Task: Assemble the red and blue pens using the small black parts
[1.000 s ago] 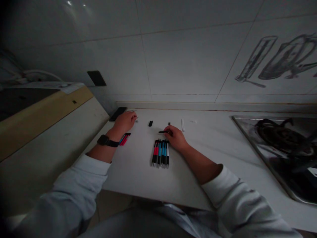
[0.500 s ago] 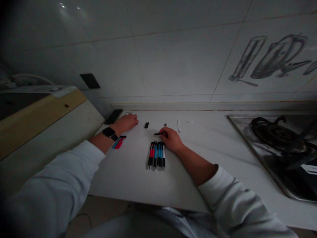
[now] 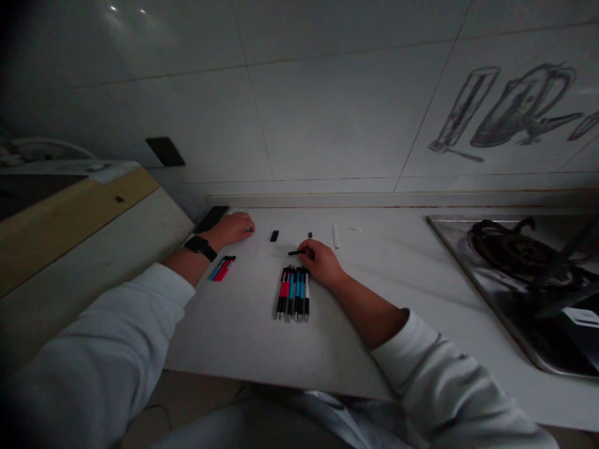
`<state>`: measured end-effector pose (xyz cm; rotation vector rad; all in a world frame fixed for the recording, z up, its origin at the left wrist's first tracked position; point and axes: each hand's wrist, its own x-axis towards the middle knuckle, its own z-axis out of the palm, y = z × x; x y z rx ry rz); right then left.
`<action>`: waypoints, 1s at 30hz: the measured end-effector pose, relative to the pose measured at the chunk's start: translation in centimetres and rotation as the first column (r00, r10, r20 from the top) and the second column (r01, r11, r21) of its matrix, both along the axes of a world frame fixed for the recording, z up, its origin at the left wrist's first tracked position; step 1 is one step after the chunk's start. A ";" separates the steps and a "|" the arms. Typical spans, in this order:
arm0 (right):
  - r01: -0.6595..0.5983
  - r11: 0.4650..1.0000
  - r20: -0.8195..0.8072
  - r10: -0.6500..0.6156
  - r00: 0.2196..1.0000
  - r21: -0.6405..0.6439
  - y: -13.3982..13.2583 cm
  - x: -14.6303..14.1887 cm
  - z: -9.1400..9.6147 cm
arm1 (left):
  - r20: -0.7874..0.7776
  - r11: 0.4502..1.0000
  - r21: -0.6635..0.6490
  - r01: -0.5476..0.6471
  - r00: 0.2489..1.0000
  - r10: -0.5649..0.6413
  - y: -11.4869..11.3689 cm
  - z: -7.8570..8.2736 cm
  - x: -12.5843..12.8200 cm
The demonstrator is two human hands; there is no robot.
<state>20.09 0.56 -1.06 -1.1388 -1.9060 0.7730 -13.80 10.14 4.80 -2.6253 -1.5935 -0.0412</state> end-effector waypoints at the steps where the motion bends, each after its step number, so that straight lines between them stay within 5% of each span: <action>1: 0.000 1.000 -0.001 0.000 1.000 0.000 0.0 0.0 0.0 | -0.017 1.000 -0.003 0.004 1.000 -0.004 0.0 0.0 0.0; 12: 0.000 0.999 -0.104 -0.005 0.995 -0.053 0.2 0.0 0.0 | -0.065 0.999 0.047 -0.003 0.998 0.006 -1.6 1.2 1.1; 21: -0.149 0.961 -0.389 0.049 0.920 -0.232 0.6 -0.5 -0.3 | 0.082 0.902 0.133 0.410 0.903 -0.422 -8.1 2.7 9.8; 30: -0.194 0.946 -0.475 0.049 0.879 -0.261 0.5 -0.5 0.2 | 0.052 0.830 0.262 0.491 0.852 -0.521 -9.3 2.1 12.1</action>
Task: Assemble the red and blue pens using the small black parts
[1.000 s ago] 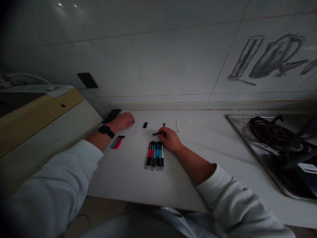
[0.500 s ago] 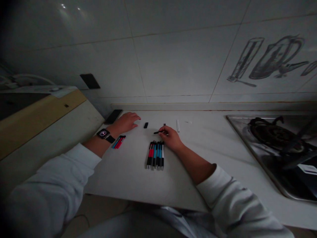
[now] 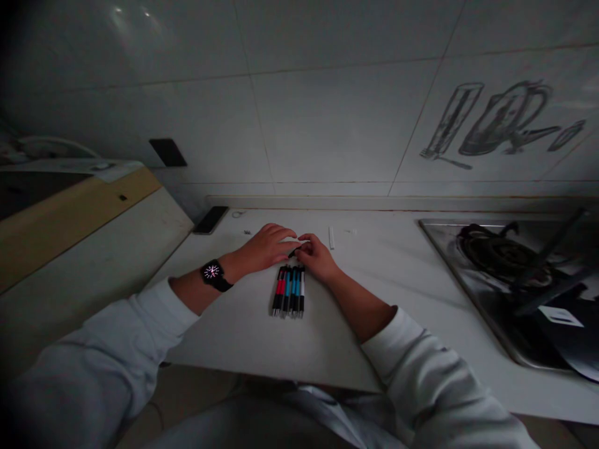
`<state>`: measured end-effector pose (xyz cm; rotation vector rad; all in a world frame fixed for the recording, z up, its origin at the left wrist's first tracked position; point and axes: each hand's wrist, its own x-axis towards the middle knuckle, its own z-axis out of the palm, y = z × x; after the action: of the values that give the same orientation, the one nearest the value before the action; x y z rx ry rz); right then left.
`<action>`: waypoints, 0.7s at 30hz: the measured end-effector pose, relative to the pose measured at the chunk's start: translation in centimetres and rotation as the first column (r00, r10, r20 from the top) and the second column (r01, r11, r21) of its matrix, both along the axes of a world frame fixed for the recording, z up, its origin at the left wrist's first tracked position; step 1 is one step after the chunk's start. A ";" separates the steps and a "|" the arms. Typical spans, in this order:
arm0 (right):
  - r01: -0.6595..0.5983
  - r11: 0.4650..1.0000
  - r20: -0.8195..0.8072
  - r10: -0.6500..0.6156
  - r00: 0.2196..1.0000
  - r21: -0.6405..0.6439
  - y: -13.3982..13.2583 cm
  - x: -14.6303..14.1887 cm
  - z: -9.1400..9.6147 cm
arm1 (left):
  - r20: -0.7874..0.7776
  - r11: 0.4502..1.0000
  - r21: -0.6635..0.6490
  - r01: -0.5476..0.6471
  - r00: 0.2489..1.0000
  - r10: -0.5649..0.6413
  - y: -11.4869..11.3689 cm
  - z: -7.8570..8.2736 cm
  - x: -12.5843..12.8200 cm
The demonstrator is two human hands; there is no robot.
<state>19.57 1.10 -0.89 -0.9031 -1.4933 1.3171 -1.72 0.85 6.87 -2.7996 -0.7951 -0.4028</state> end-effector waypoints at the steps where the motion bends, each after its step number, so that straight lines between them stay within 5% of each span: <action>1: 0.001 1.000 0.008 -0.001 1.000 0.004 -0.1 0.0 0.0 | 0.008 1.000 -0.015 -0.004 1.000 0.004 0.0 -0.1 0.0; 11: -0.021 0.995 0.160 0.005 0.987 0.097 0.1 0.0 -0.6 | 0.063 0.985 -0.170 -0.005 0.998 0.016 0.9 -0.8 0.0; 16: 0.090 0.989 0.184 -0.110 0.977 0.114 0.6 -0.1 -1.4 | 0.226 0.963 -0.201 -0.177 0.949 0.221 3.8 -1.3 -2.0; 21: 0.088 0.991 0.204 -0.107 0.973 0.100 0.7 -0.2 -1.5 | 0.213 0.927 -0.211 -0.311 0.911 0.354 7.1 -2.7 -4.1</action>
<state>19.40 1.85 -2.43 -1.0688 -1.6335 1.1008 -5.78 7.95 4.18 -2.7179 -1.4025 -0.6569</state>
